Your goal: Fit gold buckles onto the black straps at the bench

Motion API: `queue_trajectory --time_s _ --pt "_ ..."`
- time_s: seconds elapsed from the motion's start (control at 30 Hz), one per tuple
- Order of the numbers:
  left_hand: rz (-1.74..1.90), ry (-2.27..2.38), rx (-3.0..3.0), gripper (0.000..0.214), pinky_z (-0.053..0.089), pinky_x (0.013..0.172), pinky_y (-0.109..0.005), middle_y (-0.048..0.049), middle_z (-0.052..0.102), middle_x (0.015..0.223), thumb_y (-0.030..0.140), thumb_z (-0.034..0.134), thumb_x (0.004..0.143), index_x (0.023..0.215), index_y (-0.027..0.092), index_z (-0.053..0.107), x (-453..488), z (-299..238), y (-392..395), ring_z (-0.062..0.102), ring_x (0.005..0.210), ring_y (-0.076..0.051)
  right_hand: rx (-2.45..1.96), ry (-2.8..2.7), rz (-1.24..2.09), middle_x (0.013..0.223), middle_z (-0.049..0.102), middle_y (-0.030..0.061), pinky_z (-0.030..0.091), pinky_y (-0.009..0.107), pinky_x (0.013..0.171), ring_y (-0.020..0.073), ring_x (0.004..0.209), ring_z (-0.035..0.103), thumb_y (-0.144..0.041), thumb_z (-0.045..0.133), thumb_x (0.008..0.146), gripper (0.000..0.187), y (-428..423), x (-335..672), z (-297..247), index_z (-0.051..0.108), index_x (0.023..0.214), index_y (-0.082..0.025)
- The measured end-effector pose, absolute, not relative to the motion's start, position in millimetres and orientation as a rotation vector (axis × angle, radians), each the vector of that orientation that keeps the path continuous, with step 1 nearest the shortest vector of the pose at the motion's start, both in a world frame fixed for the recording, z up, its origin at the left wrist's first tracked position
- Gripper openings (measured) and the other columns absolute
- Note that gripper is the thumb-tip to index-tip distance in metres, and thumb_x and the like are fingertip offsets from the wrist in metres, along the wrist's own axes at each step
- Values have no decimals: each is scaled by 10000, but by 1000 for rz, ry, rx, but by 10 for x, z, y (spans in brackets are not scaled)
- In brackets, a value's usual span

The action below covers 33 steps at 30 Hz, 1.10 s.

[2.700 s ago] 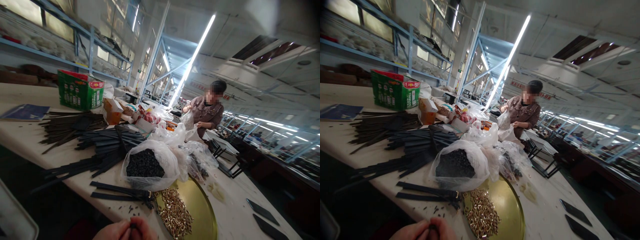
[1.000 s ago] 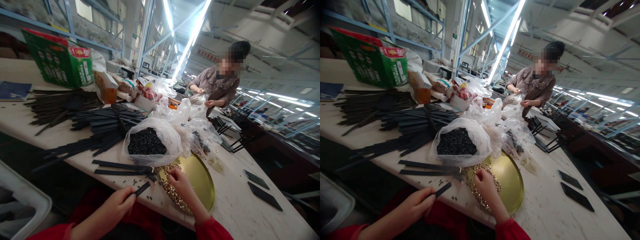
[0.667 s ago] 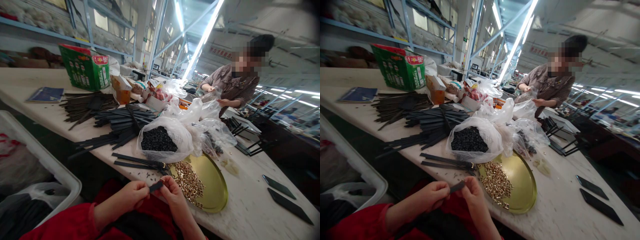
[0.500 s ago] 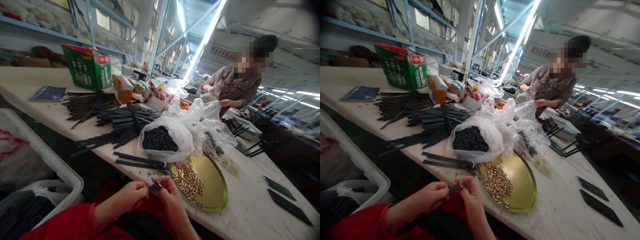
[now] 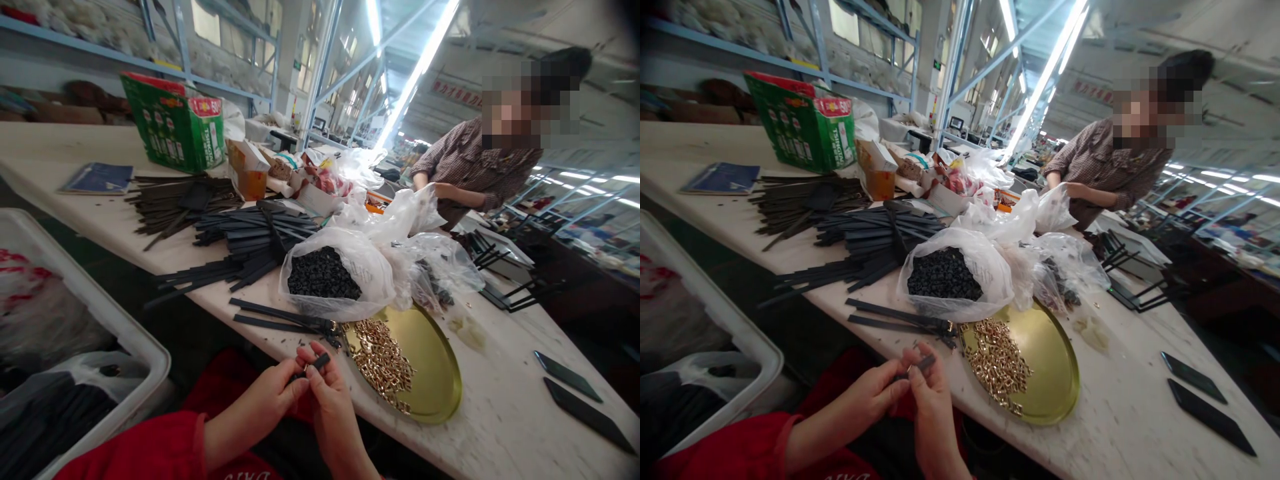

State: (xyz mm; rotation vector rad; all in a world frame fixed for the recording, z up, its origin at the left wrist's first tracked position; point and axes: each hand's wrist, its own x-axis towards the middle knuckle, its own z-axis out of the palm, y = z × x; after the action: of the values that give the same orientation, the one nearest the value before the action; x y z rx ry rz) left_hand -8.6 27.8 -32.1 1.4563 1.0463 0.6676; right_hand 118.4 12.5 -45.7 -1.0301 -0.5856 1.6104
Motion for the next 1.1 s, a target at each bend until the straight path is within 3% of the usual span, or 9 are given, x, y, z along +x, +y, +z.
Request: queue_trajectory --time_s 0.13,0.3,0.53,0.8,1.03,1.1 --pt "621 1074 1404 296 349 475 -216 25 520 603 448 411 845 801 165 488 -87 -331 305 469 511 -122 -1086 -642 1567 868 672 4 471 287 808 168 860 617 -347 698 698 246 111 1206 -490 633 882 -197" --pt "564 1097 1332 217 305 399 -198 44 487 569 382 417 806 727 180 434 -52 -349 351 413 415 -89 -1218 -742 1494 796 673 15 475 320 793 186 796 614 -413 665 716 278 114 1287 -571 651 853 -172" --pt "536 1147 1242 182 307 386 -193 41 505 564 354 415 747 692 181 434 21 -308 387 417 391 -79 -1282 -737 1423 860 666 13 475 315 779 189 817 604 -430 655 710 280 172 1313 -611 605 848 -191" --pt "556 1297 1432 161 343 447 -203 33 493 575 308 398 789 716 179 461 17 -403 349 474 488 -113 -1453 -1203 1056 689 603 4 448 264 627 158 660 547 -320 585 764 134 124 1345 -639 587 739 -188" --pt "357 1129 1405 229 297 403 -185 21 569 597 392 452 797 716 178 458 -110 -255 461 468 432 -99 -1374 -1273 1353 615 531 -33 418 224 533 129 575 498 -314 584 756 136 212 1470 -628 530 725 -194" --pt "366 1124 1391 230 315 415 -189 18 566 585 396 467 781 707 179 448 -114 -214 550 488 448 -112 -1337 -1453 1299 654 549 -20 424 226 558 132 608 512 -317 552 786 128 259 1522 -566 545 754 -193"
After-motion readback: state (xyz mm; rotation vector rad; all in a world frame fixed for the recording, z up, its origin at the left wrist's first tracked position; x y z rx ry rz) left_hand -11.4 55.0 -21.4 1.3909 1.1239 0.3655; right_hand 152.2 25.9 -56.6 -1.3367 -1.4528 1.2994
